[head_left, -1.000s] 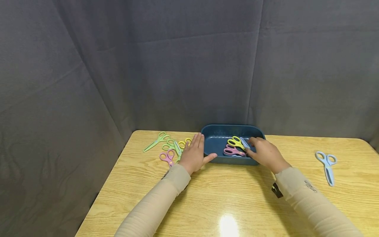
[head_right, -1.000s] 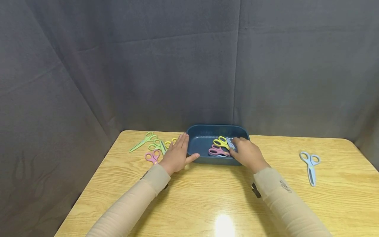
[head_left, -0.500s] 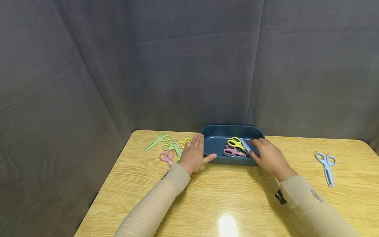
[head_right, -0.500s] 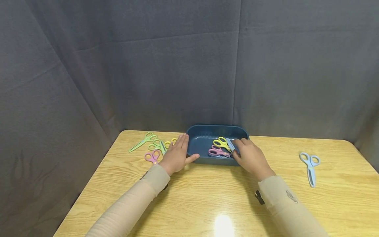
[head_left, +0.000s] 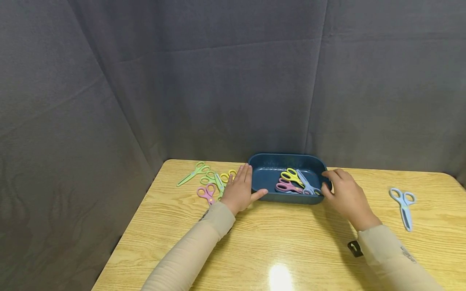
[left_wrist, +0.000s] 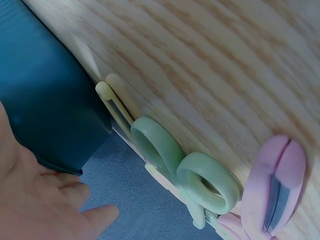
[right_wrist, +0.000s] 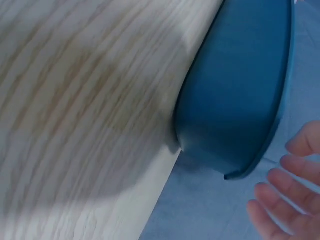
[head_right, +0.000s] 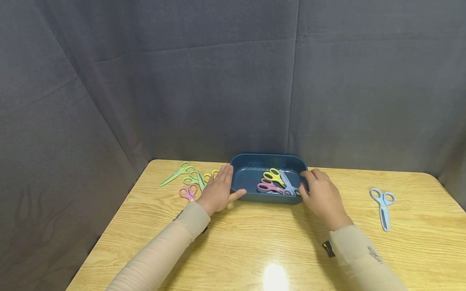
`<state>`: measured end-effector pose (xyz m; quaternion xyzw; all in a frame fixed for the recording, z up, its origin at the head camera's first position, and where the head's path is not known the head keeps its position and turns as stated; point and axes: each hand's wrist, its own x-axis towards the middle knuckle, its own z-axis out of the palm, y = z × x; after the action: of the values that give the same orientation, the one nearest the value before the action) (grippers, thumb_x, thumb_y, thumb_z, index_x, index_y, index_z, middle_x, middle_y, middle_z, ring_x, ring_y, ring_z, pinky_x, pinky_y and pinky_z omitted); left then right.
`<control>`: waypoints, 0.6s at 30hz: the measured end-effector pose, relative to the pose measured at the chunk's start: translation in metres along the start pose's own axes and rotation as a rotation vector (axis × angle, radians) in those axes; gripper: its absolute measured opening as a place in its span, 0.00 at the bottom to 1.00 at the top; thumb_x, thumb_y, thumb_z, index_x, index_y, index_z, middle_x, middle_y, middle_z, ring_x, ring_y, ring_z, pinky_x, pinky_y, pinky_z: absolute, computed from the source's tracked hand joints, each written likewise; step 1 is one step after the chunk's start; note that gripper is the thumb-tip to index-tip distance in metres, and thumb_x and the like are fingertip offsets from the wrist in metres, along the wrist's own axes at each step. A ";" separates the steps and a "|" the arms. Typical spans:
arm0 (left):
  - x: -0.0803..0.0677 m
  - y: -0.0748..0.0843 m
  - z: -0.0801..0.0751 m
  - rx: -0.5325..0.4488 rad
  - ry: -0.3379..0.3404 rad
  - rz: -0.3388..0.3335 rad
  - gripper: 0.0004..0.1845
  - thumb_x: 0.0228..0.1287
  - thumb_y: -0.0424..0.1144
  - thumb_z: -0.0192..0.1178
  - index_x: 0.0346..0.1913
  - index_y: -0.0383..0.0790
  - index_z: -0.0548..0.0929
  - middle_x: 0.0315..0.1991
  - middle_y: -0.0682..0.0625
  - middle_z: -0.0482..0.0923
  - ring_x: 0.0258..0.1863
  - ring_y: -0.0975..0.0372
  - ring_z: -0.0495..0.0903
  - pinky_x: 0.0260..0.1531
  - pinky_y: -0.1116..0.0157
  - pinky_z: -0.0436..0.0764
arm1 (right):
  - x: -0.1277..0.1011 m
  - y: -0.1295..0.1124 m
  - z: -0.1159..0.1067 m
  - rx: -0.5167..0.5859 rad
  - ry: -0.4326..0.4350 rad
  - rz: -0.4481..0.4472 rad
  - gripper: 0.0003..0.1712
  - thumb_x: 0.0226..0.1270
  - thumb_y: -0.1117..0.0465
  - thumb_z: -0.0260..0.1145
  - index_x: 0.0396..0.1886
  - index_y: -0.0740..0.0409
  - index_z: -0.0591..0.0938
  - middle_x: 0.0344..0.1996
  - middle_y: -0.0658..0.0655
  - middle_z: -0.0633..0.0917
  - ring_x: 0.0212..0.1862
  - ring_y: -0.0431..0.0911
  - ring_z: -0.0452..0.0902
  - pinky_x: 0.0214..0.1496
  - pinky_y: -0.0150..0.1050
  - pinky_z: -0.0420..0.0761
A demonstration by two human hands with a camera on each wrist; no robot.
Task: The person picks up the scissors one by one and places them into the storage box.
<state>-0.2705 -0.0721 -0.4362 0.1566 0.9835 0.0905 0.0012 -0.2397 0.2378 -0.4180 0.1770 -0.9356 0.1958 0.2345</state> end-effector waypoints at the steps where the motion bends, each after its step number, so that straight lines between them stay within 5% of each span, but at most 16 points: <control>1: 0.000 0.000 0.000 0.000 -0.002 -0.001 0.54 0.70 0.74 0.42 0.81 0.35 0.47 0.82 0.44 0.42 0.81 0.54 0.41 0.75 0.46 0.54 | -0.001 0.001 -0.002 0.000 0.002 0.011 0.15 0.66 0.67 0.64 0.50 0.70 0.81 0.46 0.69 0.80 0.49 0.65 0.77 0.44 0.62 0.79; 11: 0.002 -0.001 0.003 -0.011 -0.001 -0.007 0.53 0.71 0.72 0.45 0.81 0.35 0.47 0.82 0.44 0.42 0.81 0.55 0.41 0.75 0.47 0.53 | -0.014 0.016 -0.016 0.022 -0.114 0.192 0.20 0.70 0.64 0.59 0.57 0.72 0.76 0.51 0.75 0.76 0.50 0.71 0.74 0.45 0.66 0.75; 18: 0.002 -0.001 0.003 -0.009 0.002 -0.008 0.53 0.70 0.73 0.45 0.81 0.35 0.48 0.82 0.44 0.43 0.81 0.54 0.42 0.75 0.46 0.54 | -0.023 0.030 -0.024 0.015 -0.148 0.218 0.22 0.66 0.67 0.65 0.57 0.76 0.75 0.50 0.79 0.74 0.48 0.73 0.75 0.44 0.66 0.76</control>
<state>-0.2727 -0.0718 -0.4391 0.1526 0.9837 0.0948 0.0015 -0.2247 0.2800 -0.4182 0.0899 -0.9626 0.2134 0.1408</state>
